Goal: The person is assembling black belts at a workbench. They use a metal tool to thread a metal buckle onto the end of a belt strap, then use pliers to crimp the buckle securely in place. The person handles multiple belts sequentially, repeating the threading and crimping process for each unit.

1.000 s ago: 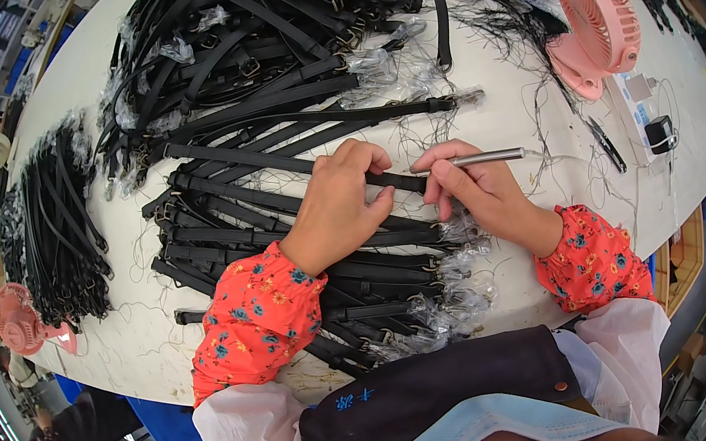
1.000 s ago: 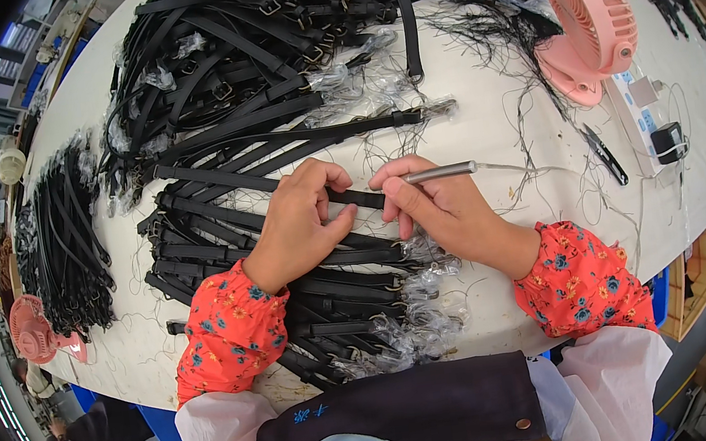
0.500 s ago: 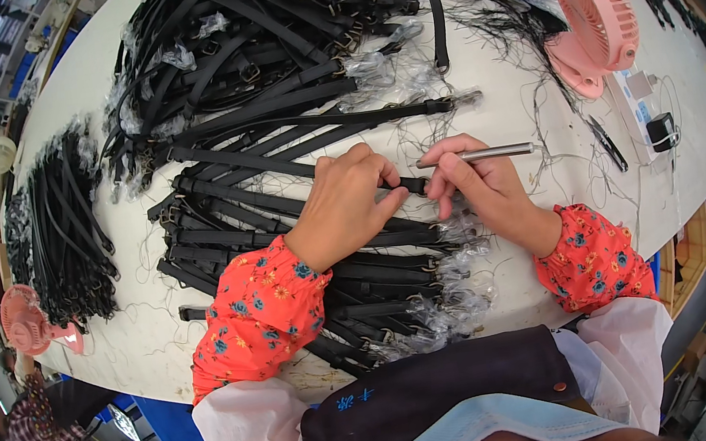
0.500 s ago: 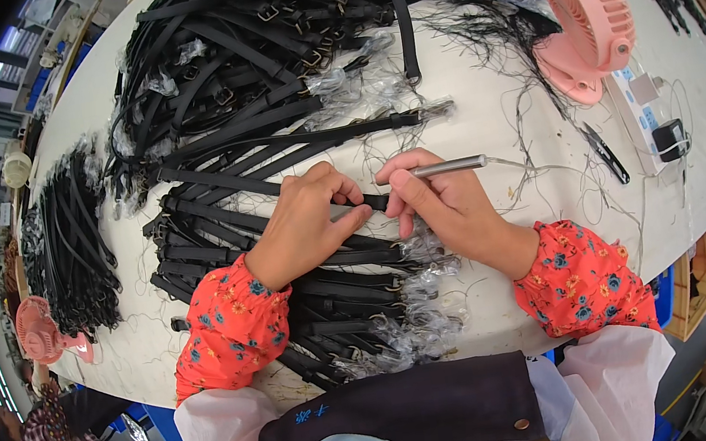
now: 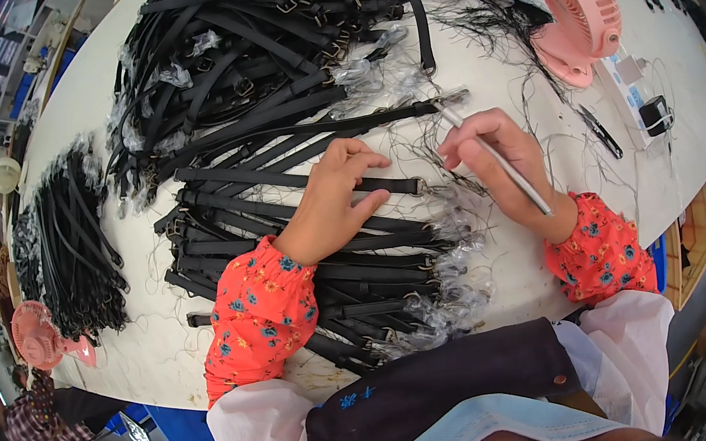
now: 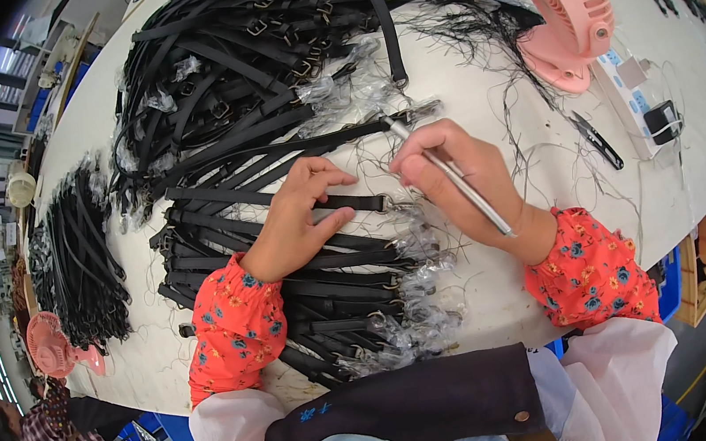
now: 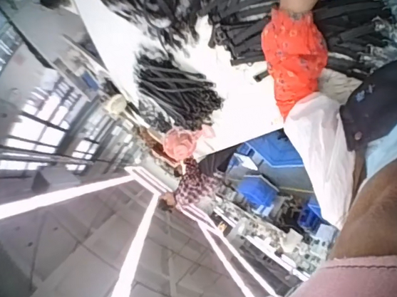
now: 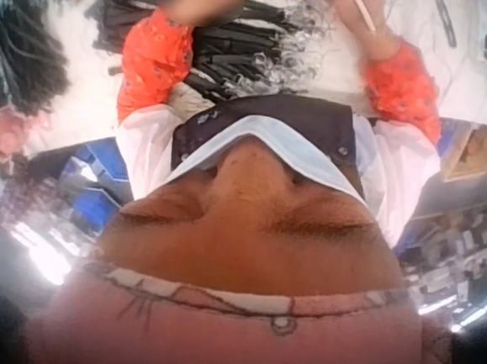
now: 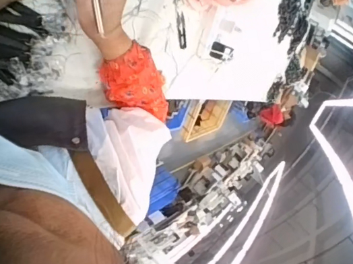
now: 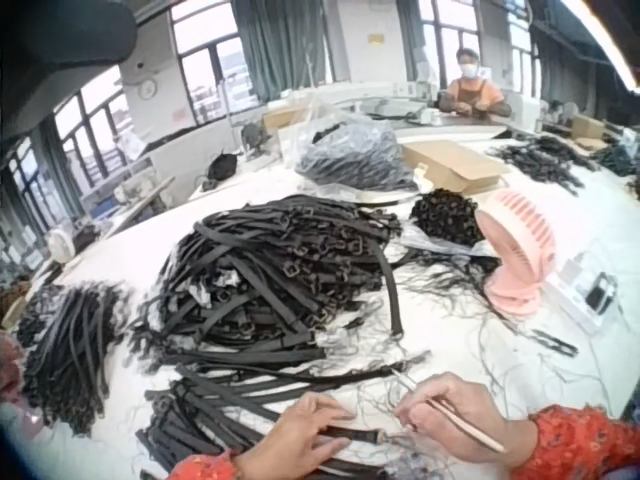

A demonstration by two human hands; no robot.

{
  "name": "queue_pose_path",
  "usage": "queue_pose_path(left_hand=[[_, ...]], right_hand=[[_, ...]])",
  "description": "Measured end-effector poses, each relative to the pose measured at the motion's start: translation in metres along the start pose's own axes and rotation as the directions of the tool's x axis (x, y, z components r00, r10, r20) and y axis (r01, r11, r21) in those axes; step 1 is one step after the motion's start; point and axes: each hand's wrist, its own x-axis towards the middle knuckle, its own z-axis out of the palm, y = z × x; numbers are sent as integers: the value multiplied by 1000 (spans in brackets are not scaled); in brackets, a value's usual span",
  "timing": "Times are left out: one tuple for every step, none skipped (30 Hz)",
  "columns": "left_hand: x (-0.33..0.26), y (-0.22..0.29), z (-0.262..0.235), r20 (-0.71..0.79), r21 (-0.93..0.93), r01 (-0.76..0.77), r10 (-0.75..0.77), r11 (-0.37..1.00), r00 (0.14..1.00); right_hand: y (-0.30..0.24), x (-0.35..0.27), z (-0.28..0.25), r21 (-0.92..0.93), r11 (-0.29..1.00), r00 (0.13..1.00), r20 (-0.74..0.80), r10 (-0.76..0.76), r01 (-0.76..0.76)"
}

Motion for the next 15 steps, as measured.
queue_pose_path(left_hand=[[-2,-3,2,-8,86,-102,104,991,995],[1,-1,3,1,101,-83,83,991,997],[2,3,2,12,115,-65,64,991,998],[2,5,1,26,129,-50,47,990,999],[1,3,4,-4,151,-88,90,985,996],[-1,1,5,-47,130,-125,132,984,990],[-1,0,5,-15,91,-126,127,988,992],[-3,-1,6,-8,95,-115,116,989,993],[-3,3,6,-16,106,-119,121,987,992],[-1,9,9,-26,115,-120,124,986,992],[0,13,12,-25,138,-115,119,984,993],[-1,18,13,-21,166,-102,107,981,994],[-2,21,13,-20,193,-87,93,977,995],[-5,22,10,-18,272,-121,130,955,991],[-8,22,11,-45,269,-110,127,957,991]], right_hand=[[-10,3,-12,-96,994,999,-6,-46,46],[-17,3,-26,-207,974,995,-14,-94,89],[-21,0,-37,-301,950,992,-69,-103,77],[-26,-5,-48,-393,918,985,-126,-115,57],[-35,-11,-64,-499,866,972,-189,-138,26],[-38,-17,-79,-590,807,961,-228,-159,-6],[-36,-23,-95,-677,734,946,-267,-184,-48],[-31,-30,-110,-744,663,931,-297,-213,-86],[-28,-42,-126,-784,602,923,-329,-198,-150],[-28,-54,-141,-823,545,923,-322,-212,-162],[-27,-63,-152,-852,497,923,-311,-226,-165],[-25,-72,-159,-873,456,924,-302,-234,-170],[-23,-79,-165,-867,460,930,-310,-197,-191],[-22,-82,-166,-873,440,941,-303,-151,-211],[-21,-82,-167,-879,420,950,-294,-103,-226]])
